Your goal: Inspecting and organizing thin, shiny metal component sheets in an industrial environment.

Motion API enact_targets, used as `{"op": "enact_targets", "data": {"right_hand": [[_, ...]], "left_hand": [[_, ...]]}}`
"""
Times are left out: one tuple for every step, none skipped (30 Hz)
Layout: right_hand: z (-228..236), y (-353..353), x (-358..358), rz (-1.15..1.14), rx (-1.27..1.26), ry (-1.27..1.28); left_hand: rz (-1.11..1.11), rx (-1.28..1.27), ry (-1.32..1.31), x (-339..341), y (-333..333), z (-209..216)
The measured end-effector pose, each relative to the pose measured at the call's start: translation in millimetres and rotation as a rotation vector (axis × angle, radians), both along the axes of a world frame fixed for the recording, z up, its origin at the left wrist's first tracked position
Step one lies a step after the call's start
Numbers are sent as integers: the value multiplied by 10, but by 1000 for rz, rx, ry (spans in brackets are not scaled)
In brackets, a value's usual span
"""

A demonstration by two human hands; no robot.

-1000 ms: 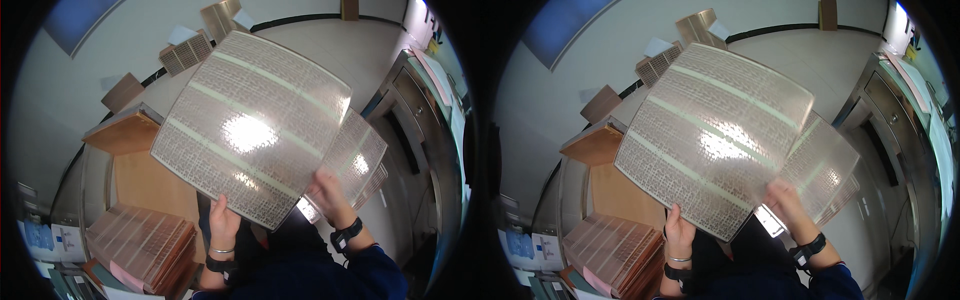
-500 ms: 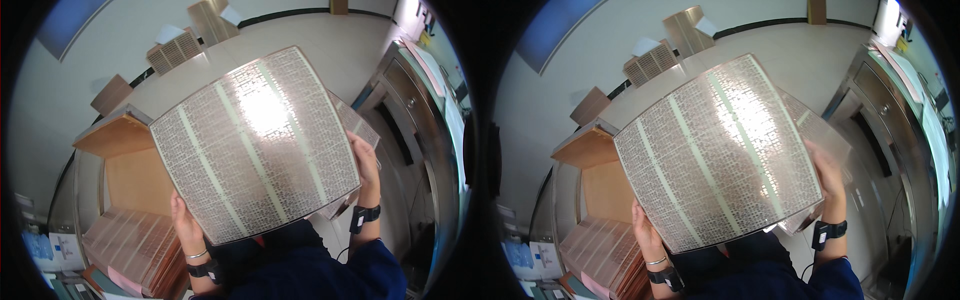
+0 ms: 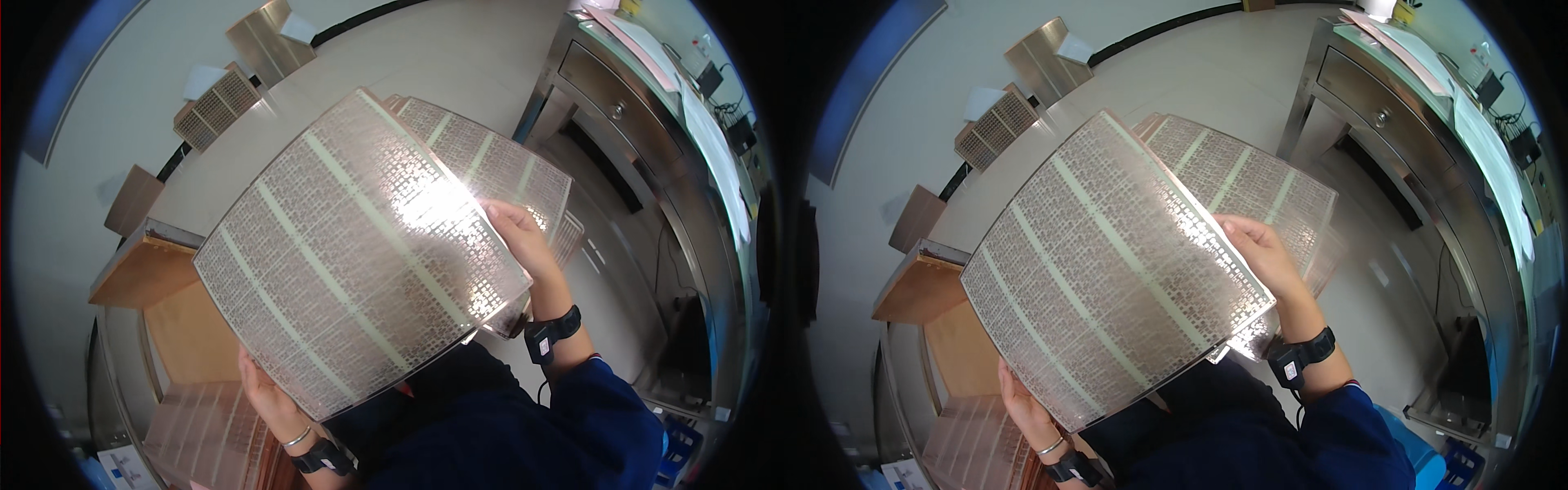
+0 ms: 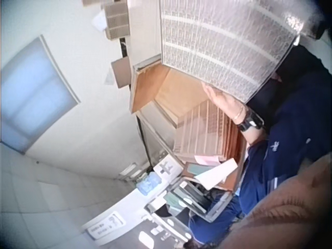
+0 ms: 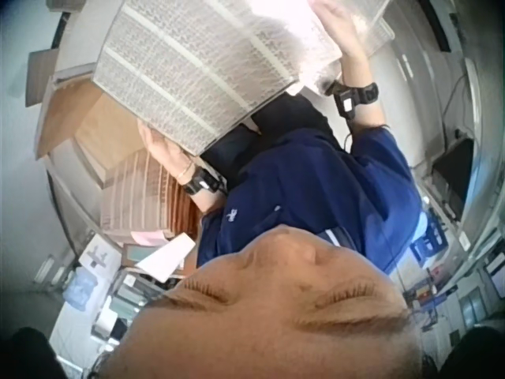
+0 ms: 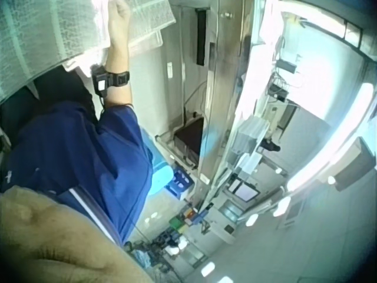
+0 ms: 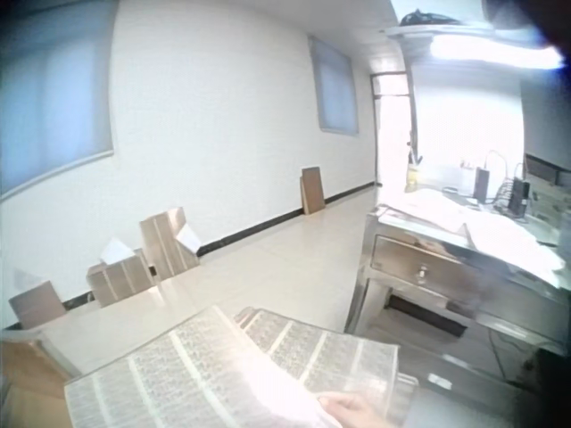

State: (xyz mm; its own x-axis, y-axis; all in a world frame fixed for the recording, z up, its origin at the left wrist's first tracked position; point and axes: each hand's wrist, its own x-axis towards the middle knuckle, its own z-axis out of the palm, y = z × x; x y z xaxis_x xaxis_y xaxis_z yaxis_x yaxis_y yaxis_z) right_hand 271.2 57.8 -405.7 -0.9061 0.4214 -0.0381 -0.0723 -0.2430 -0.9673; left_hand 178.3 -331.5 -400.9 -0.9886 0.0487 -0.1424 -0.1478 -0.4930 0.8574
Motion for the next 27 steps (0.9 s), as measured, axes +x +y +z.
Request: {"op": "enact_targets", "data": {"right_hand": [[-2, -1, -1, 5, -4, -17], [14, -4, -6, 12, 13, -5], [20, -3, -5, 9, 13, -6], [19, -12, -8, 20, 6, 5], [17, -17, -8, 33, -1, 18], [11, -15, 0, 34, -1, 20], [-6, -7, -5, 40, 1, 9], [-18, 3, -9, 46, 3, -1], [-23, 15, -8, 51, 4, 9], [-39, 22, 3, 60, -13, -2], [-50, 33, 15, 70, -30, -12], [-51, 51, 29, 77, -31, -2], [-36, 68, 39, 112, -14, -18], [-16, 86, 53, 147, 5, -32], [18, 102, 75, 158, 3, -16], [67, 120, 109, 195, 33, -50], [73, 145, 132, 231, 64, -82], [35, 160, 151, 230, 90, -64], [17, 172, 166, 237, 93, -45], [17, 185, 184, 259, 104, -53], [12, 197, 193, 281, 116, -60], [4, 211, 202, 290, 113, -51], [-6, 219, 207, 294, 118, -36], [-17, 224, 210, 294, 101, -25], [-20, 223, 217, 295, 82, -16], [-10, 223, 220, 299, 70, -7], [-12, 225, 218, 303, 73, 5]], "left_hand": [[-5, -1, -2, 2, 14, 11], [3, -23, -1, 3, 29, 25], [12, -45, 0, 0, 40, 32], [12, -46, 1, -1, 30, 29], [19, -49, 2, -6, 13, 22], [27, -51, 4, -7, 1, 16], [31, -51, 11, -14, -2, 0], [58, -78, 22, -18, 3, -17], [86, -104, 33, -26, 15, -20], [93, -105, 41, -17, 30, -15], [128, -136, 44, -7, 52, -7], [164, -166, 48, -14, 62, 6], [175, -168, 61, -22, 25, 1], [194, -194, 60, -21, -35, -33], [213, -220, 59, -22, -85, -43], [223, -216, 75, -23, -89, -35], [260, -198, 63, -16, -60, -32], [296, -179, 52, -10, -34, -25], [305, -176, 70, -6, -21, -18], [320, -186, 72, 4, -12, -8], [335, -195, 73, 10, -10, -1], [342, -191, 89, 19, -9, 1], [336, -199, 95, 25, -14, -7], [330, -207, 100, 25, -22, -20], [336, -204, 112, 28, -43, -42], [339, -206, 117, 25, -66, -74], [342, -207, 121, 22, -80, -86]]}}
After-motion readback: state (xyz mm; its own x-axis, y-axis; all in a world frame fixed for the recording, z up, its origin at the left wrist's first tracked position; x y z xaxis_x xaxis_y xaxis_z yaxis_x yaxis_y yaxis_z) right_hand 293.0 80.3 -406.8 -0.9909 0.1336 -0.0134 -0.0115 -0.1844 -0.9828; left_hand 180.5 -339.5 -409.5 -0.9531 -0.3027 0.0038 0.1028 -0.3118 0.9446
